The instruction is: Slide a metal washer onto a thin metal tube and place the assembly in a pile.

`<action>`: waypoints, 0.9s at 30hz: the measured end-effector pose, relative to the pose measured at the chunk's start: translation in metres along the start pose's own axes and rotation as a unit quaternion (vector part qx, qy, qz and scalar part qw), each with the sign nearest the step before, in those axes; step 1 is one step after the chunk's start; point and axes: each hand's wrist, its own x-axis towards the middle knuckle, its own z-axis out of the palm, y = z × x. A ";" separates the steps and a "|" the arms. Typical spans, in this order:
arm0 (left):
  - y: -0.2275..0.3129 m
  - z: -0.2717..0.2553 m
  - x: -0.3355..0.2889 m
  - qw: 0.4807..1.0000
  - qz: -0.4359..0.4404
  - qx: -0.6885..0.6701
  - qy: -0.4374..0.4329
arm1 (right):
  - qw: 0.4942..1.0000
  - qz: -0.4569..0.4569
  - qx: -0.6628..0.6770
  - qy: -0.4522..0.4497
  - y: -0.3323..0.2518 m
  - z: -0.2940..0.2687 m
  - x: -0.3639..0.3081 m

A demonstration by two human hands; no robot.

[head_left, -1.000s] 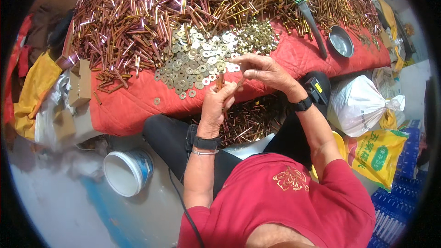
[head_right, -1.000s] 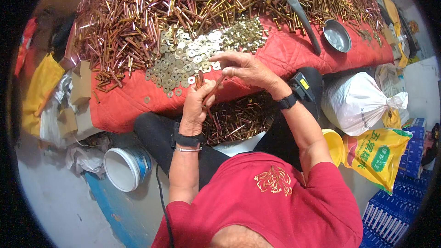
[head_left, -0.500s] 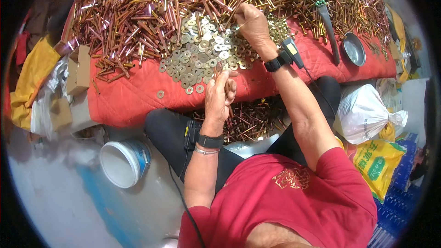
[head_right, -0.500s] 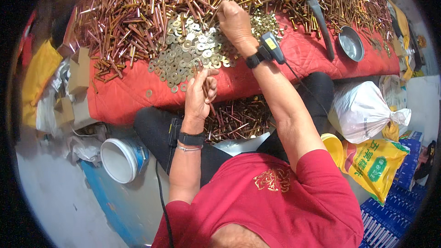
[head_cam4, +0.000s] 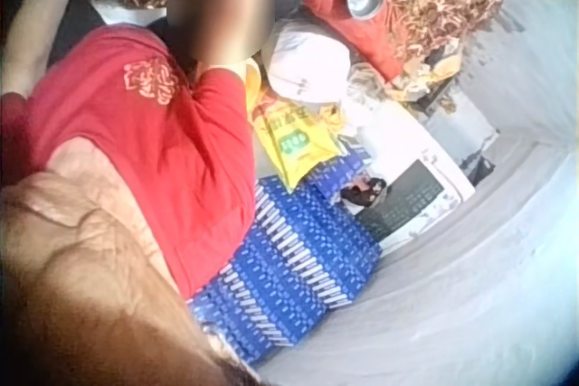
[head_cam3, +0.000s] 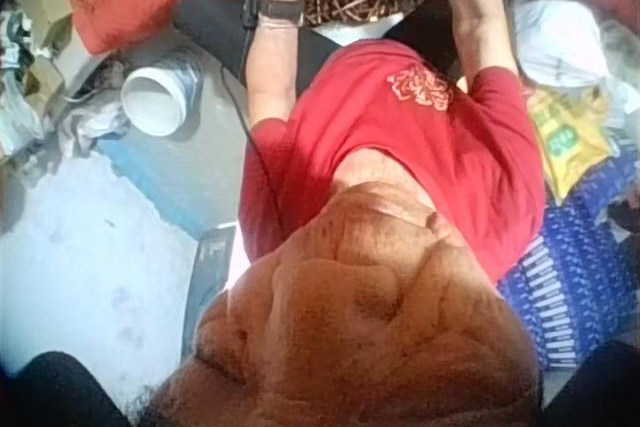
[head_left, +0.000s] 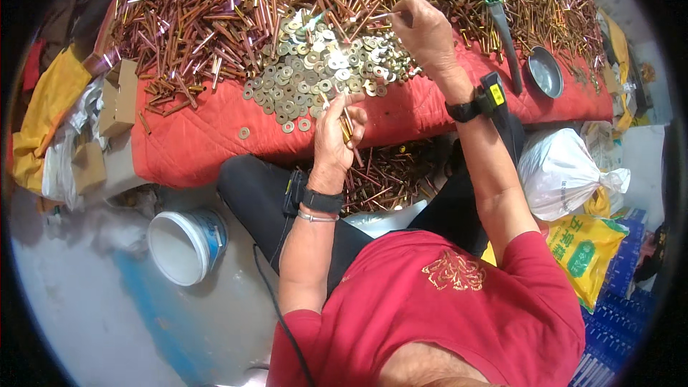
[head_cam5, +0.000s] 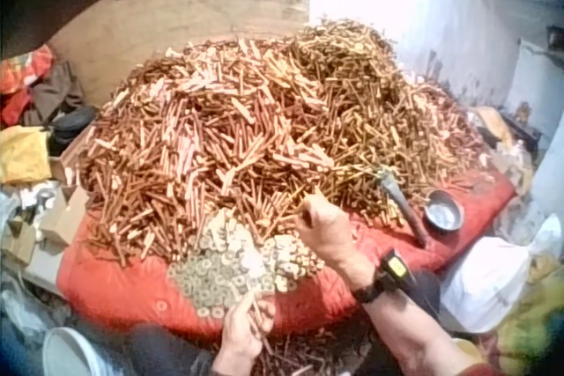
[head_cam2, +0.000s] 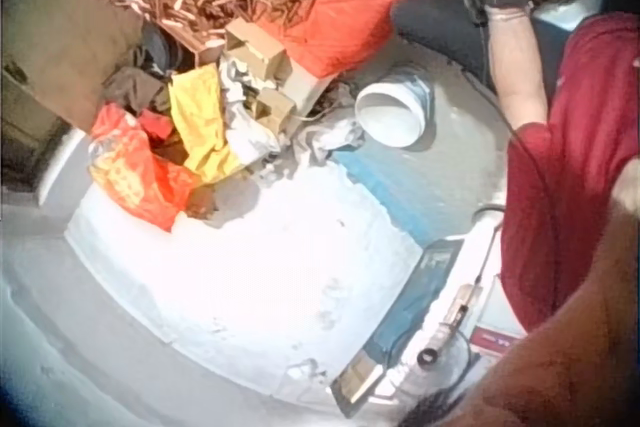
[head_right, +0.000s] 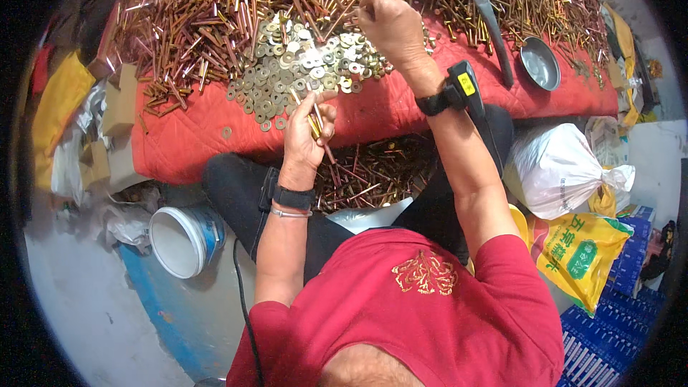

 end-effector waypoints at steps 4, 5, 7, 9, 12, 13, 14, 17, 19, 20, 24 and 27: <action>-0.005 0.000 -0.002 0.998 0.058 0.017 -0.022 | 0.993 -0.001 0.113 0.037 -0.002 -0.018 -0.003; -0.005 -0.002 -0.003 0.998 0.063 0.022 -0.013 | 0.974 0.059 0.219 -0.002 -0.005 -0.024 -0.008; -0.006 -0.004 -0.002 0.999 0.049 -0.005 0.006 | 0.912 0.116 0.392 -0.040 -0.009 -0.030 -0.022; -0.007 -0.010 0.000 0.999 0.034 -0.032 -0.005 | 0.909 0.126 0.392 -0.065 -0.012 -0.040 -0.036; -0.003 -0.004 -0.003 0.994 0.006 -0.109 0.008 | 0.910 0.192 0.336 -0.147 -0.032 -0.055 -0.055; -0.003 -0.004 -0.002 0.994 0.007 -0.105 0.001 | 0.952 0.083 0.238 -0.172 -0.024 -0.049 -0.067; -0.004 -0.006 -0.001 0.994 0.007 -0.105 -0.001 | 0.972 -0.029 0.134 -0.193 -0.015 -0.042 -0.079; -0.005 -0.007 -0.003 0.994 -0.001 -0.104 -0.037 | 0.972 0.004 0.099 -0.212 -0.004 -0.022 -0.095; -0.006 -0.006 -0.003 0.995 0.003 -0.097 -0.023 | 0.976 -0.009 0.062 -0.206 -0.012 -0.017 -0.094; -0.007 -0.005 -0.004 0.996 0.006 -0.089 -0.008 | 0.977 -0.009 0.061 -0.206 -0.013 -0.015 -0.095; -0.007 -0.007 -0.004 0.995 -0.002 -0.098 -0.014 | 0.974 -0.049 -0.026 -0.218 -0.010 -0.008 -0.101; -0.007 -0.014 -0.004 0.996 -0.006 -0.092 -0.019 | 0.945 -0.053 -0.095 -0.308 -0.021 -0.020 -0.091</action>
